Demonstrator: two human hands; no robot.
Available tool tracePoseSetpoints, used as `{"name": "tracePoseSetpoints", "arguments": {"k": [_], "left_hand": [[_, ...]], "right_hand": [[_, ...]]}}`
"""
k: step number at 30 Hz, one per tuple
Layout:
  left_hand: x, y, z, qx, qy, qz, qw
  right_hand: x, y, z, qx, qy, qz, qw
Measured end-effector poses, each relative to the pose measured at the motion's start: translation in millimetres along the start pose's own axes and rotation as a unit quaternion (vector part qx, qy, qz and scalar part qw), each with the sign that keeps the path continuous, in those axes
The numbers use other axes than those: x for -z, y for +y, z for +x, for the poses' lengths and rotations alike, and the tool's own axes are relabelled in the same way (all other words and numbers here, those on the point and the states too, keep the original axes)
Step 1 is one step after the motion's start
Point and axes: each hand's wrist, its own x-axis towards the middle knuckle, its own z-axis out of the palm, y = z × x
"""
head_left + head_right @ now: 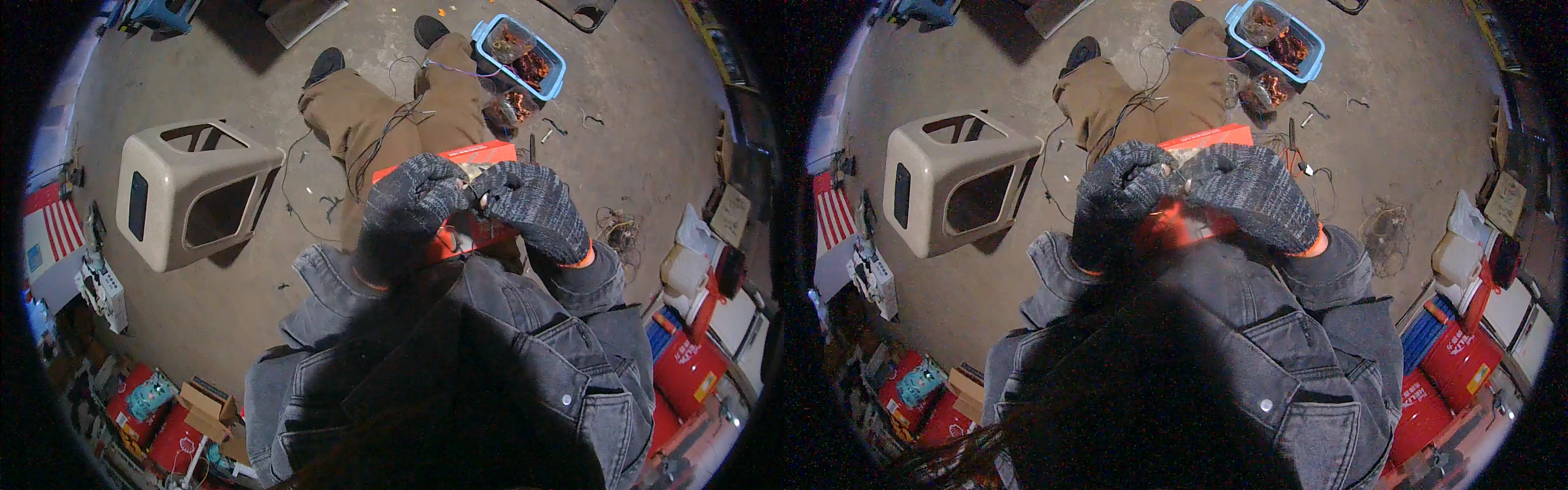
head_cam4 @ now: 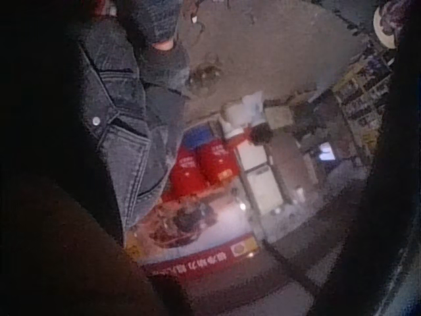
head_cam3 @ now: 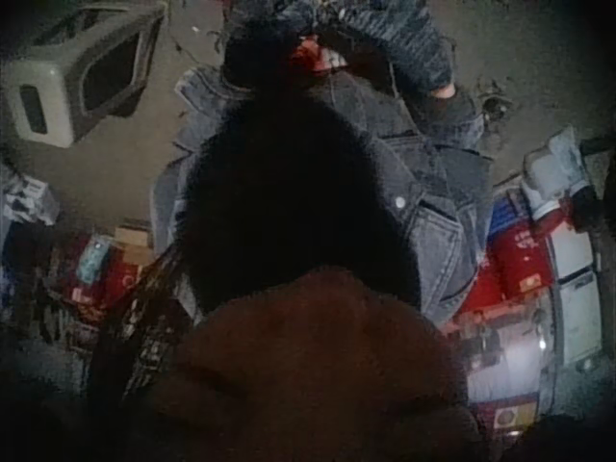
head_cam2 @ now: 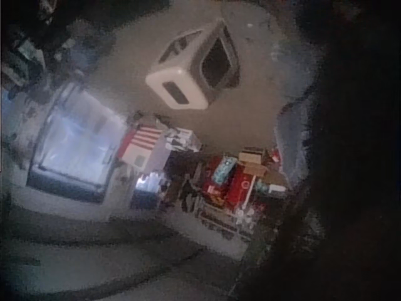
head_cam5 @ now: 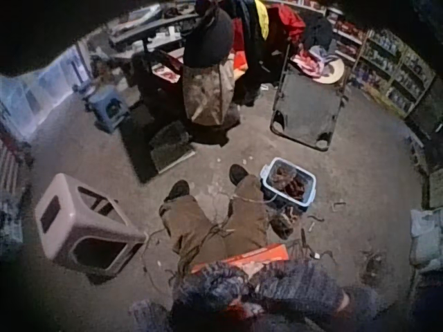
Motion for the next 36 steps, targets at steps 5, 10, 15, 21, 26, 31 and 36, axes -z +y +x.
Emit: {"name": "tracePoseSetpoints", "arguments": {"k": [5, 10, 15, 21, 26, 31, 36], "left_hand": [[1.2, 1.5, 0.2, 0.000, -0.005, -0.023, 1.000], [0.7, 2.3, -2.0, -0.027, 0.009, -0.009, 1.000], [4.6, 5.0, -10.3, -0.012, -0.064, 0.005, 0.998], [-5.3, 13.1, -11.4, -0.035, -0.032, -0.009, 0.999], [-11.1, 34.9, -3.9, 0.145, -0.221, 0.173, 0.949], [-9.1, 38.7, -7.7, 0.201, -0.354, 0.142, 0.902], [-14.8, 27.3, -21.5, 0.157, -0.274, 0.069, 0.946]], "right_hand": [[-8.4, 1.3, -1.0, -0.105, 0.042, 0.145, 0.983], [-5.1, 7.3, -0.9, -0.134, 0.012, 0.192, 0.972], [-3.1, 10.4, 1.0, -0.125, -0.015, 0.165, 0.978], [-5.9, 2.0, -2.8, 0.006, 0.019, -0.039, 0.999], [-23.5, -4.6, -12.8, 0.138, 0.199, -0.302, 0.922], [-32.3, -7.9, -21.9, 0.118, 0.256, -0.283, 0.917], [-20.5, -4.3, -22.1, -0.008, 0.167, -0.024, 0.986]]}}
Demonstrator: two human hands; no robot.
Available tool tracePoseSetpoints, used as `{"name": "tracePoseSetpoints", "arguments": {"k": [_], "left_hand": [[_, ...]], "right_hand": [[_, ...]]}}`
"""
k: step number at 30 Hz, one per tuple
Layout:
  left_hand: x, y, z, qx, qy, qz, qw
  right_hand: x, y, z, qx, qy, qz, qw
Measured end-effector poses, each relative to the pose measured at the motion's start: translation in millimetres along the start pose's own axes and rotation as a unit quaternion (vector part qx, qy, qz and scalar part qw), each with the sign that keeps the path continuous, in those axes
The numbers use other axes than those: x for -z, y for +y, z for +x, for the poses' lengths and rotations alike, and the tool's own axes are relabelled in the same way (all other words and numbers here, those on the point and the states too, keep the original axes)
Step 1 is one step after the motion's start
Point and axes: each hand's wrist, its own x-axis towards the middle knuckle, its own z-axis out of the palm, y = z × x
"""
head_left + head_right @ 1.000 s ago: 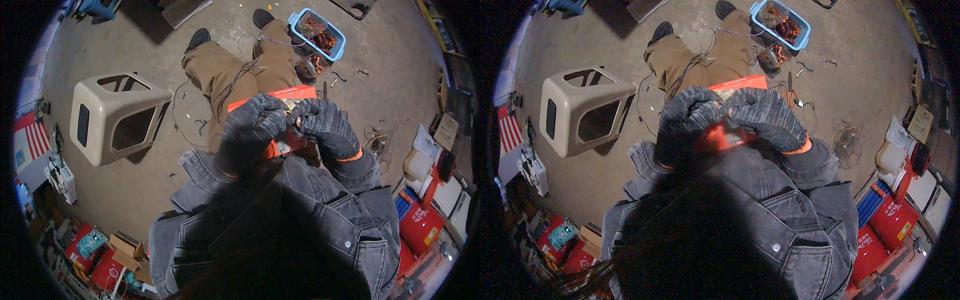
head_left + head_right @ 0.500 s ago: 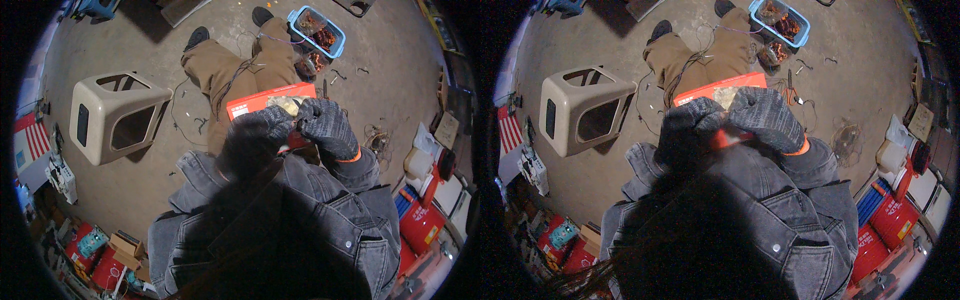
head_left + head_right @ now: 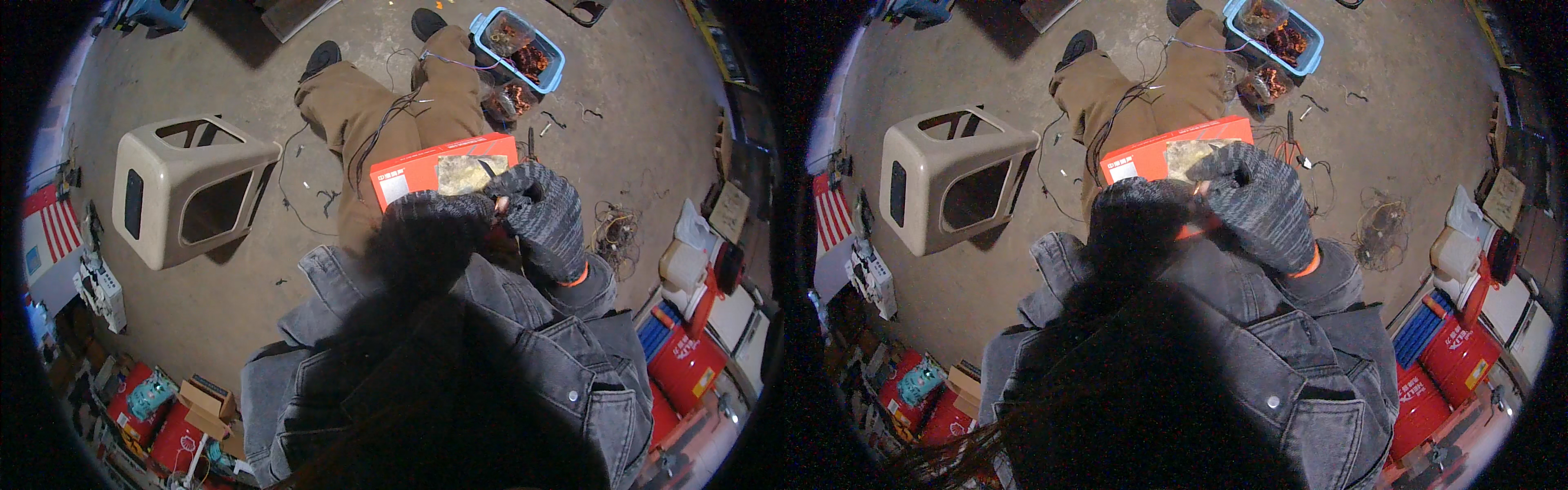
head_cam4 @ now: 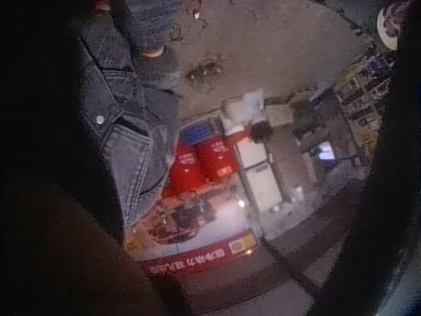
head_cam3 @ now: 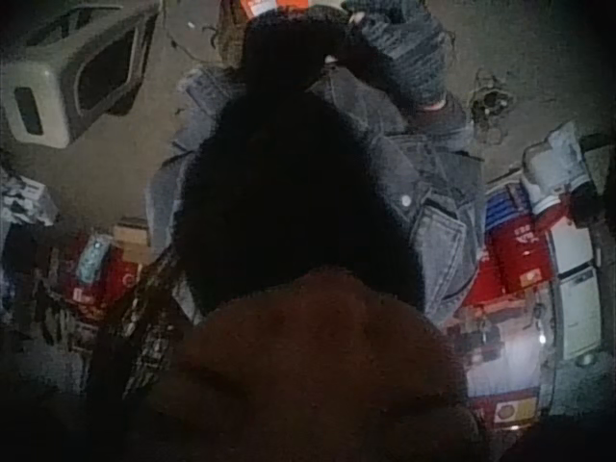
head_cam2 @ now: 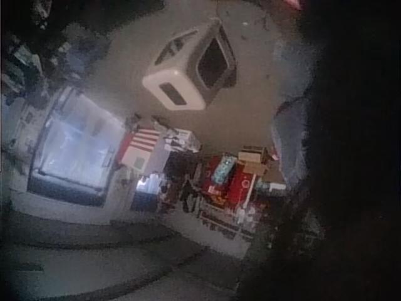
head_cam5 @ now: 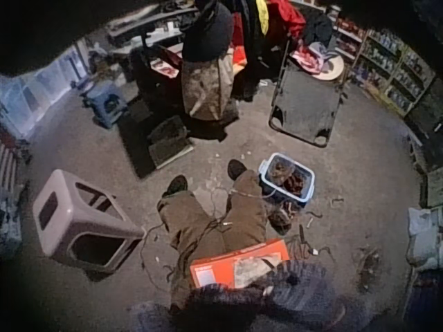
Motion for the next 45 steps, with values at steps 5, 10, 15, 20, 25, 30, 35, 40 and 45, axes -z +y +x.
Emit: {"name": "tracePoseSetpoints", "arguments": {"k": [5, 10, 15, 20, 25, 30, 35, 40, 45], "left_hand": [[-12.9, -1.5, 0.7, -0.062, 0.202, 0.003, 0.977], [-13.6, -3.4, 0.6, -0.072, 0.220, 0.091, 0.969], [-10.3, -0.1, -1.6, -0.058, 0.200, 0.006, 0.978], [-9.1, -2.5, -4.5, -0.082, 0.232, 0.152, 0.957], [-13.0, -2.8, -2.0, -0.065, 0.226, 0.011, 0.972], [-10.3, -5.7, -4.6, -0.067, 0.167, -0.110, 0.977], [-15.2, -5.8, 1.9, -0.129, 0.271, -0.044, 0.953], [-13.9, -3.9, 5.0, -0.096, 0.278, 0.005, 0.956], [11.0, -42.6, 5.1, -0.052, 0.423, 0.058, 0.903]], "right_hand": [[6.6, 7.4, 3.5, -0.124, -0.069, 0.194, 0.971], [5.7, 8.2, 2.9, -0.130, -0.061, 0.182, 0.973], [3.9, 6.4, 1.3, -0.104, -0.049, 0.191, 0.975], [6.4, 7.0, 1.1, -0.089, -0.057, 0.173, 0.979], [10.6, 13.0, 3.7, -0.097, -0.120, 0.202, 0.967], [4.1, 17.2, 4.0, -0.064, -0.113, 0.180, 0.975], [-0.5, 12.2, -0.5, -0.062, -0.086, 0.164, 0.981], [-3.3, 8.1, -8.9, 0.009, -0.075, 0.047, 0.996], [-13.1, 9.1, -21.9, 0.123, -0.097, 0.083, 0.984]]}}
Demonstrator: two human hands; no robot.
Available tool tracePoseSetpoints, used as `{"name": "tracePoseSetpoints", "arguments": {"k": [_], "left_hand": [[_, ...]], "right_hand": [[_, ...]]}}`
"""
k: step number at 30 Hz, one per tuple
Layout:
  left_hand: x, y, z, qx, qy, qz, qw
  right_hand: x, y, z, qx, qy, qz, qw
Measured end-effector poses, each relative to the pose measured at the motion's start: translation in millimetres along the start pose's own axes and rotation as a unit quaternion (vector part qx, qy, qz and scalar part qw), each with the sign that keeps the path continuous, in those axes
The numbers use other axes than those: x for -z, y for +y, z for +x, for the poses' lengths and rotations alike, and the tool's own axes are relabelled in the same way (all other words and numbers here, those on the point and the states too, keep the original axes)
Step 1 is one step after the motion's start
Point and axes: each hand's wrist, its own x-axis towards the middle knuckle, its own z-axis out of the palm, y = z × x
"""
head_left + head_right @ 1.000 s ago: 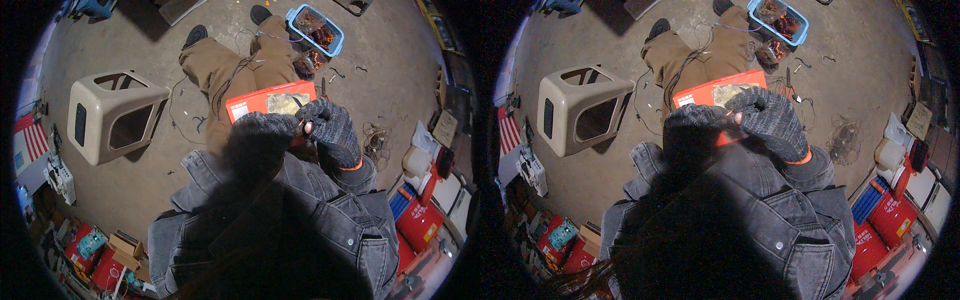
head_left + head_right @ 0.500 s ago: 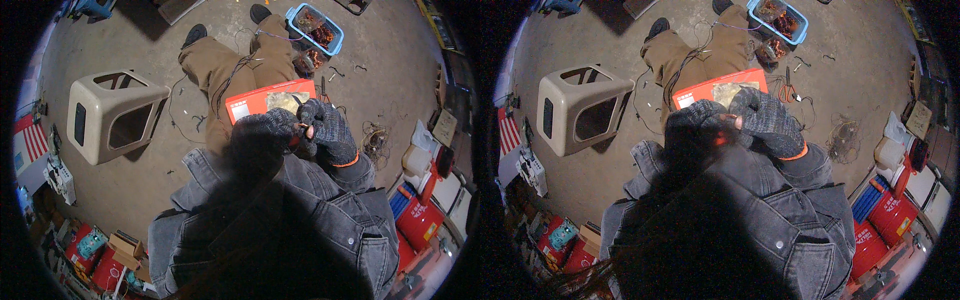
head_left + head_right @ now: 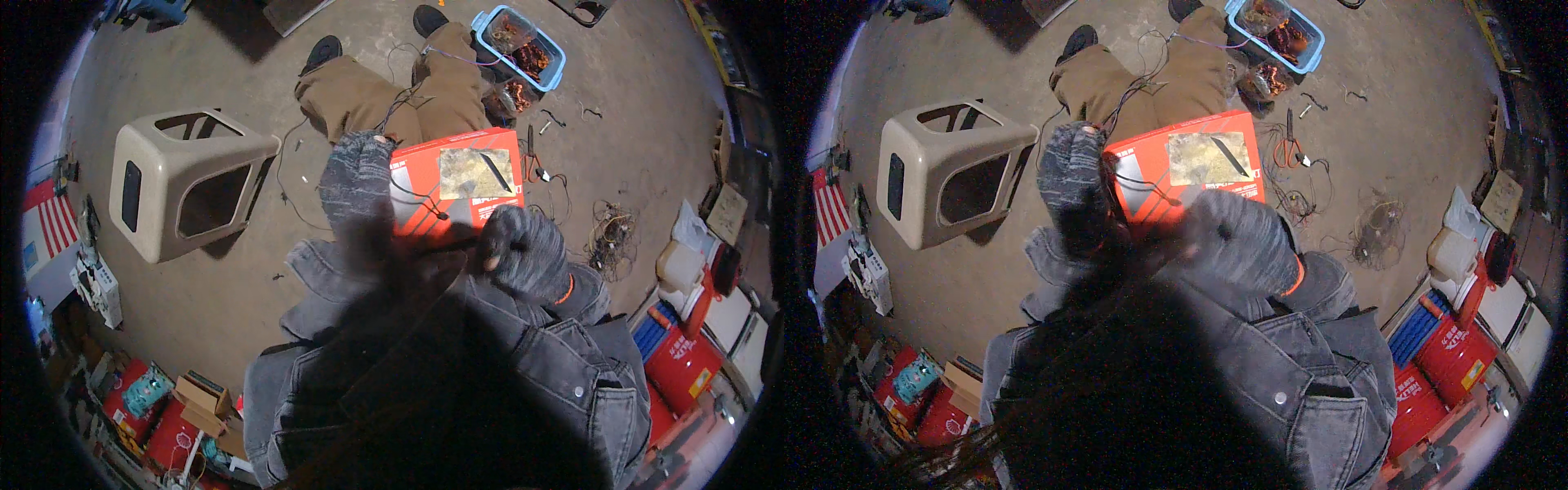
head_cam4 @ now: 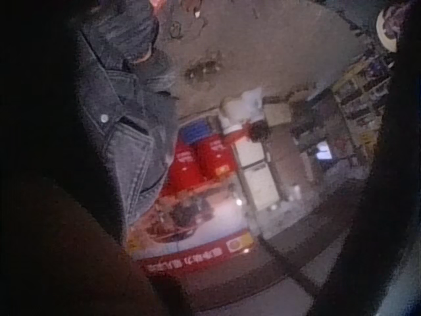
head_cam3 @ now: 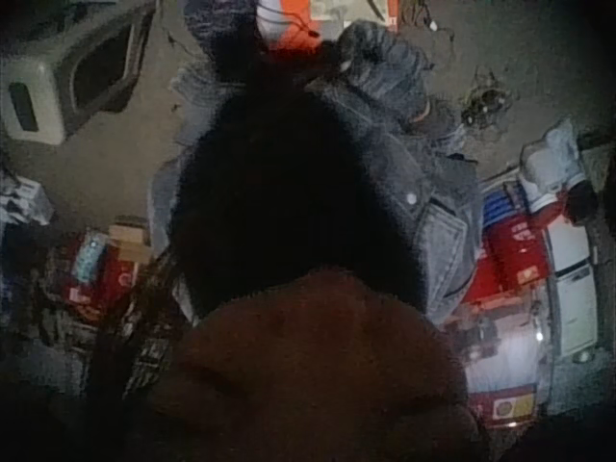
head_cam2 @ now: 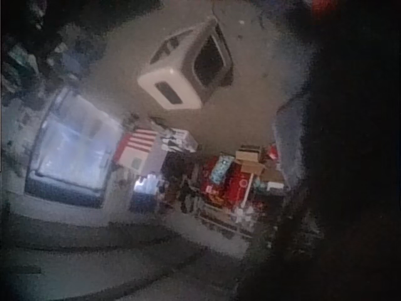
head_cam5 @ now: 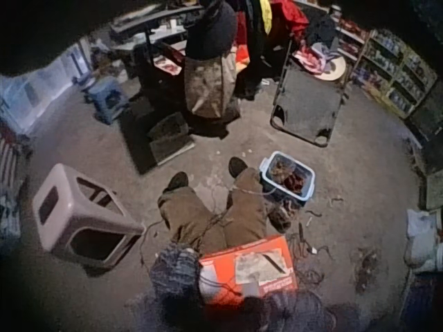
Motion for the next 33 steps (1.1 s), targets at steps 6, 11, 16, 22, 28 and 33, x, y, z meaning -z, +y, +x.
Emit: {"name": "tracePoseSetpoints", "arguments": {"k": [6, 11, 16, 22, 28, 33], "left_hand": [[-3.8, 15.9, 1.3, -0.058, -0.048, -0.091, 0.993], [-2.8, 25.4, -1.2, -0.058, -0.113, -0.083, 0.989], [-3.3, 27.8, -13.9, -0.025, -0.174, -0.043, 0.983], [-13.1, -6.4, -16.9, 0.110, -0.068, 0.059, 0.990], [-6.2, -28.7, -18.9, 0.060, -0.035, -0.026, 0.997], [4.9, -19.7, 1.0, -0.055, -0.037, -0.053, 0.996]], "right_hand": [[7.2, 0.6, 15.7, -0.112, 0.110, -0.025, 0.987], [6.0, -1.5, 31.9, 0.008, 0.006, -0.183, 0.983], [2.9, 6.3, 27.3, 0.128, 0.029, -0.311, 0.941], [-7.5, 18.7, -5.8, 0.212, 0.053, -0.470, 0.855], [6.4, 15.7, -18.3, 0.104, 0.097, -0.307, 0.941], [7.3, 16.2, 1.2, -0.021, 0.238, 0.159, 0.958]]}}
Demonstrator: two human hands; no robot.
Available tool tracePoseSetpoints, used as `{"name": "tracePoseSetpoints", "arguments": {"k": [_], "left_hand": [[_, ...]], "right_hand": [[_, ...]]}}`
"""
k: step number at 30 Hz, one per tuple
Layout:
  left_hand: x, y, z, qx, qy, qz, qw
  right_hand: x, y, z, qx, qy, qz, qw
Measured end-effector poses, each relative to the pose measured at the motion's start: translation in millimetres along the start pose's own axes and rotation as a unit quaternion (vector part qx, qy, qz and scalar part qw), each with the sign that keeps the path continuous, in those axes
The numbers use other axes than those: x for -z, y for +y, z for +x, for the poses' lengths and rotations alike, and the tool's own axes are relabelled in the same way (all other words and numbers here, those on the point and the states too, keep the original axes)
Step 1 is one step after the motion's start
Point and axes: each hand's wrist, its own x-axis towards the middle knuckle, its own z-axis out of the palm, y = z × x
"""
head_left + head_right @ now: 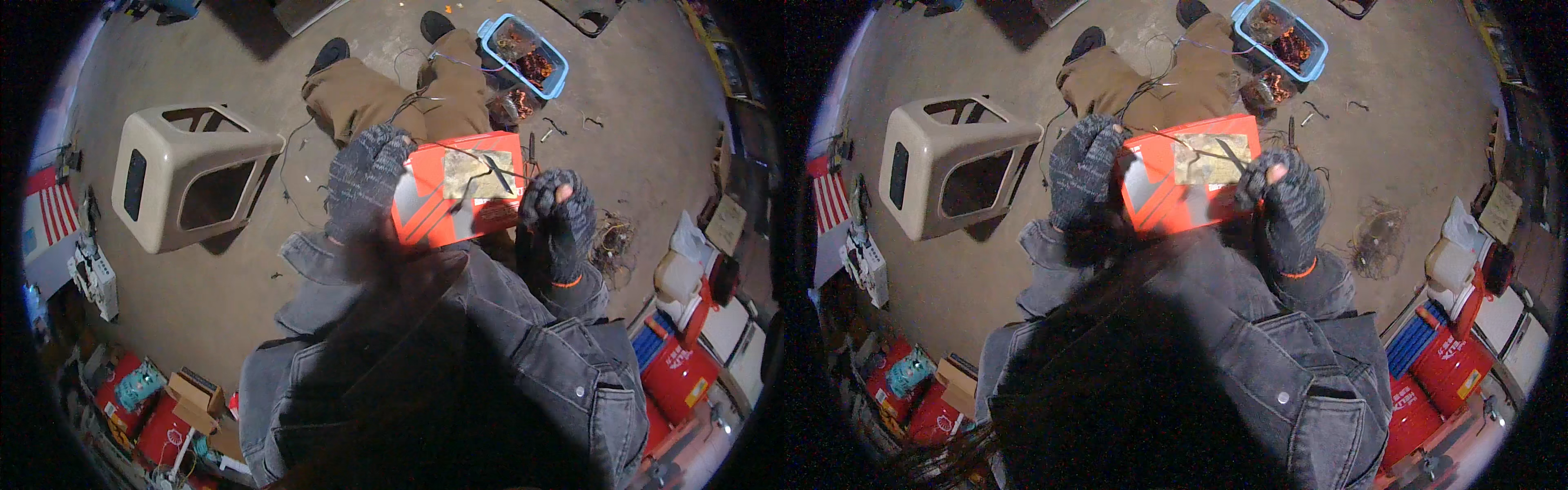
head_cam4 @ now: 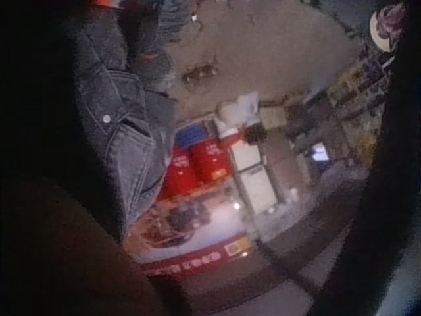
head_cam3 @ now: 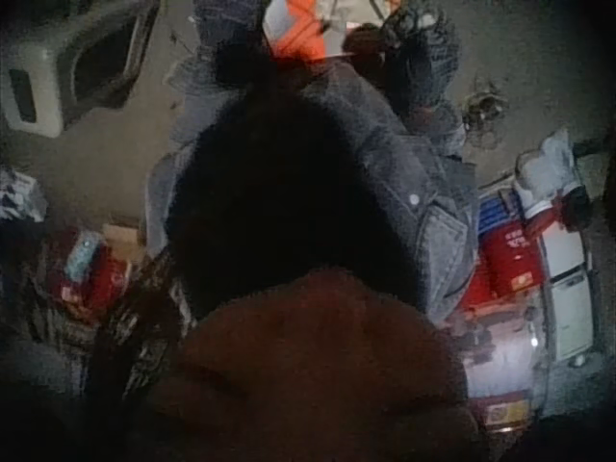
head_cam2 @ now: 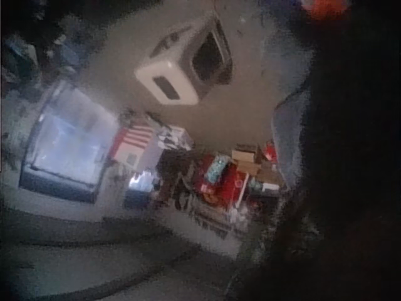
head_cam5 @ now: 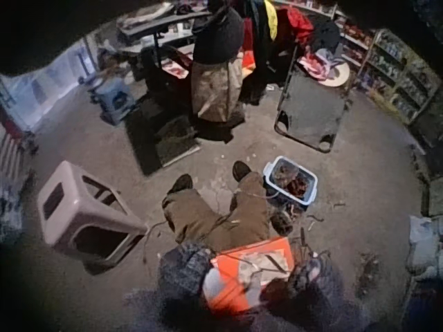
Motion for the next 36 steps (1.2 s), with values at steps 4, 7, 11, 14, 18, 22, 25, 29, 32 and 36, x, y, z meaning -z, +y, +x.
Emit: {"name": "tracePoseSetpoints", "arguments": {"k": [4, 7, 11, 14, 18, 22, 25, 29, 32, 36], "left_hand": [[8.5, 20.3, 1.6, 0.374, -0.054, -0.273, 0.885], [8.1, 26.0, -4.1, 0.347, -0.046, -0.282, 0.894], [6.0, 22.1, -9.6, 0.301, -0.081, -0.214, 0.926], [9.0, 24.0, -8.9, 0.294, -0.114, -0.180, 0.932], [18.2, 40.9, -2.7, 0.354, -0.086, -0.258, 0.895], [32.8, 49.9, 10.9, 0.210, -0.005, -0.174, 0.962], [40.3, 49.6, 22.3, 0.129, -0.026, -0.090, 0.987], [21.1, 53.6, 32.2, 0.004, -0.081, -0.229, 0.970], [2.1, 70.0, 26.7, 0.013, -0.164, -0.139, 0.977], [-10.1, 68.1, 19.2, -0.059, -0.169, -0.100, 0.979]], "right_hand": [[-2.4, 2.5, 6.0, -0.087, 0.120, 0.121, 0.982], [4.7, 3.8, 14.2, -0.148, 0.069, 0.288, 0.944], [10.5, 4.0, 18.6, -0.174, 0.129, 0.427, 0.878], [16.4, -0.9, 21.8, -0.167, 0.096, 0.430, 0.882], [18.1, -1.6, 23.2, -0.153, 0.061, 0.452, 0.877], [18.8, -0.4, 21.0, -0.167, 0.102, 0.389, 0.900], [18.3, -1.0, 20.7, -0.166, 0.037, 0.416, 0.893], [12.1, -0.9, 19.5, -0.176, -0.028, 0.445, 0.877], [6.1, 1.3, 15.3, -0.139, 0.038, 0.216, 0.966], [8.0, 1.2, 17.3, -0.166, -0.019, 0.424, 0.890]]}}
